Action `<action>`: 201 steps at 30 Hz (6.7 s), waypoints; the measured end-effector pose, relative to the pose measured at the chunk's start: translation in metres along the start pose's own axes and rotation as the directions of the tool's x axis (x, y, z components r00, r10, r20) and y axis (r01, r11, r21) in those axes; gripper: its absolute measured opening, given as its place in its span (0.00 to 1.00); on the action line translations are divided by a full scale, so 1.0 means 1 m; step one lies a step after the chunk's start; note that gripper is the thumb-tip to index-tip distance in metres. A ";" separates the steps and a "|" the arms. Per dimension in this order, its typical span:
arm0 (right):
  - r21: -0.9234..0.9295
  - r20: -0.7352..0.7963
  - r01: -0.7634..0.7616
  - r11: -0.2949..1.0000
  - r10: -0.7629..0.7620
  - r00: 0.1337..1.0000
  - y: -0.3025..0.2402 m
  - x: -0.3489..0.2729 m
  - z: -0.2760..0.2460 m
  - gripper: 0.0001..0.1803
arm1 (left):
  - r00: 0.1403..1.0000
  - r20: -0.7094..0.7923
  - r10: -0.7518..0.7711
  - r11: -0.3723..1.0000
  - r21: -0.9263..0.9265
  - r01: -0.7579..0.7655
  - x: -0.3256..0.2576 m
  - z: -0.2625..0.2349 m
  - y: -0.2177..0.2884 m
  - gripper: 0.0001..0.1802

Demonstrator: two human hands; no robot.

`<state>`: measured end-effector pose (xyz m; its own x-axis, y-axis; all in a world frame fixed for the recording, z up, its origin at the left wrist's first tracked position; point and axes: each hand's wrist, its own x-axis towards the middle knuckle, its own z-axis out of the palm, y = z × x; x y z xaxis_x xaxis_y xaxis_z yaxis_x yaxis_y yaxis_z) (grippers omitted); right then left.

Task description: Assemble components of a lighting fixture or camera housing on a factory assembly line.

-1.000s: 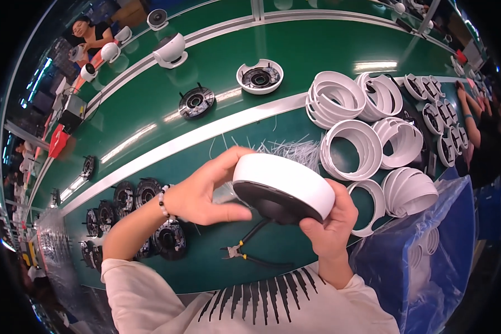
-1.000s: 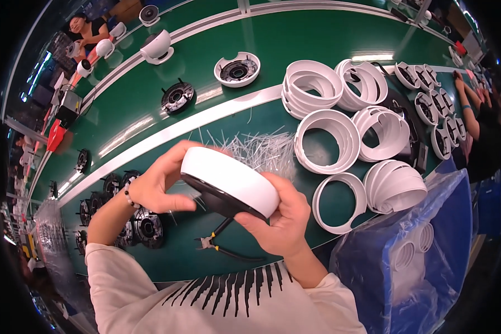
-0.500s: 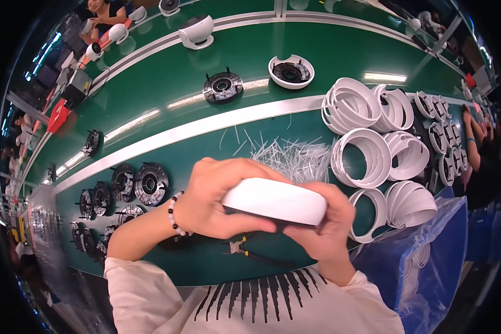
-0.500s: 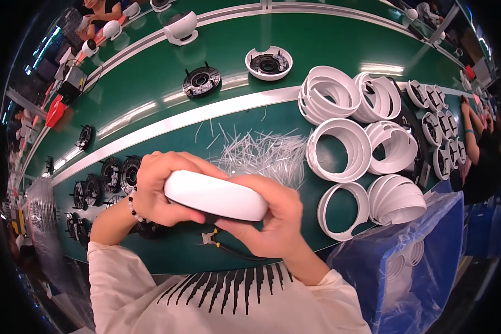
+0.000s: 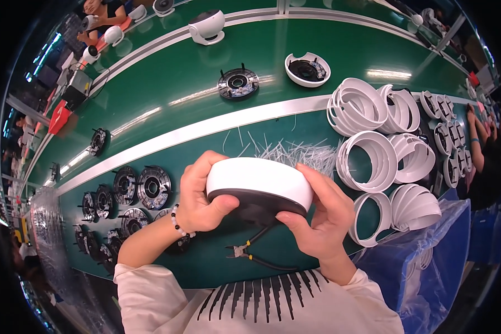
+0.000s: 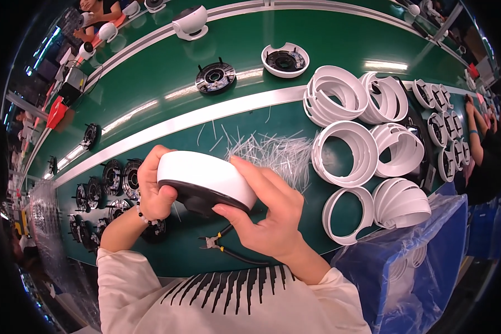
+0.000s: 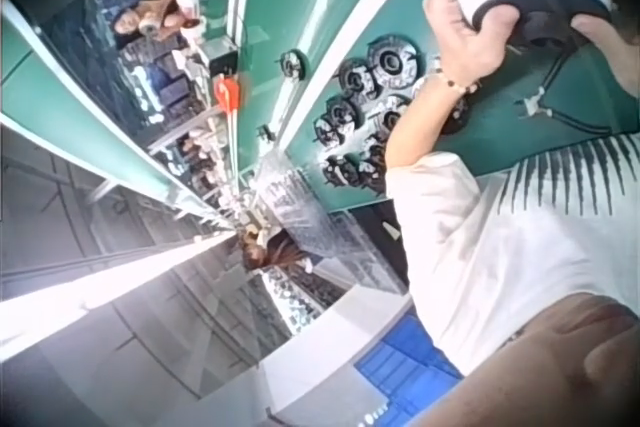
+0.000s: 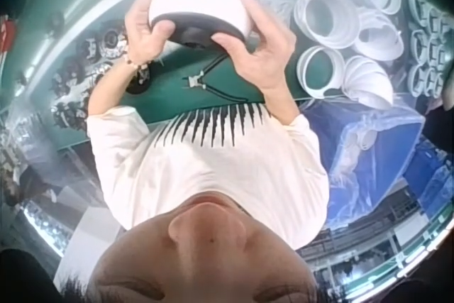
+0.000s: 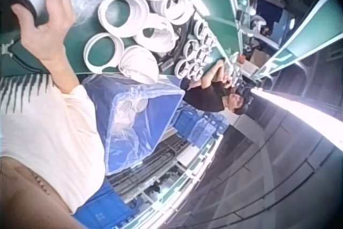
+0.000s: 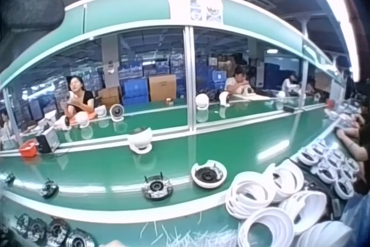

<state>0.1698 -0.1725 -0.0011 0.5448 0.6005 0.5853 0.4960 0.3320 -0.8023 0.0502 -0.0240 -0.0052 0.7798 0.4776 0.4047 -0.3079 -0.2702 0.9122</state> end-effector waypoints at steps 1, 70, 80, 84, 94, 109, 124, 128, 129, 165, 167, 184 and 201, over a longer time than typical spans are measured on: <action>0.000 0.000 -0.002 1.000 0.002 1.000 0.000 0.001 0.001 0.29 | 1.000 0.000 -0.002 1.000 0.000 0.002 0.002 -0.004 0.001 0.24; -0.381 -0.315 0.014 0.925 -0.144 0.938 0.010 -0.080 -0.065 0.24 | 0.905 0.297 0.306 0.110 0.933 -0.344 0.114 -0.087 -0.163 0.16; -0.727 -0.130 -0.134 0.673 0.057 0.990 0.016 -0.102 -0.110 0.16 | 0.893 0.248 0.377 0.170 0.929 -0.329 0.150 -0.017 -0.140 0.23; -0.722 -0.078 -0.298 0.625 0.355 0.932 0.021 -0.105 -0.110 0.20 | 0.993 0.017 0.119 0.299 0.953 -0.052 0.217 0.050 -0.175 0.20; -0.756 -0.156 -0.368 0.541 0.397 0.905 0.022 -0.116 -0.110 0.14 | 0.741 -0.321 -0.589 0.674 0.311 0.670 0.271 0.088 -0.217 0.16; -0.641 -0.305 -0.440 0.629 0.317 0.898 0.009 -0.120 -0.111 0.07 | 0.975 -0.214 -0.056 0.831 0.531 0.165 0.083 -0.041 -0.051 0.10; -0.261 0.600 0.438 0.860 -0.212 0.772 -0.023 -0.079 -0.033 0.06 | 0.834 -0.510 -0.211 0.977 -0.136 0.164 -0.072 -0.045 0.002 0.17; -0.211 0.743 0.439 0.873 -0.149 0.652 -0.012 -0.082 -0.032 0.06 | 0.745 -0.645 -0.170 0.985 -0.123 0.118 -0.091 -0.052 -0.001 0.18; -0.213 0.762 0.433 0.876 -0.129 0.634 -0.010 -0.084 -0.031 0.05 | 0.747 -0.635 -0.197 0.980 -0.108 0.167 -0.094 -0.054 -0.006 0.17; -0.634 0.516 -0.006 0.774 0.428 0.742 -0.006 -0.077 0.025 0.65 | 0.749 -0.623 -0.226 0.953 -0.301 0.037 -0.108 -0.020 -0.032 0.26; -0.479 0.543 -0.054 0.876 0.344 0.766 -0.002 -0.078 0.018 0.66 | 0.750 -0.617 -0.236 0.943 -0.331 0.024 -0.109 -0.017 -0.036 0.30; 0.195 0.375 -0.397 0.897 0.306 0.875 0.013 -0.045 0.041 0.70 | 0.934 0.282 -0.218 0.176 -0.930 0.321 -0.116 0.006 -0.029 0.37; -0.204 0.607 0.057 0.977 0.080 0.790 -0.007 -0.032 0.057 0.61 | 0.748 0.103 -0.656 0.079 -0.976 0.204 -0.105 0.007 -0.014 0.32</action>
<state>0.1105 -0.1522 -0.0212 0.0598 0.9431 0.3271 0.6538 0.2106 -0.7268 -0.0233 -0.0761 -0.0606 0.8412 0.4481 -0.3026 -0.3970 0.8918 0.2170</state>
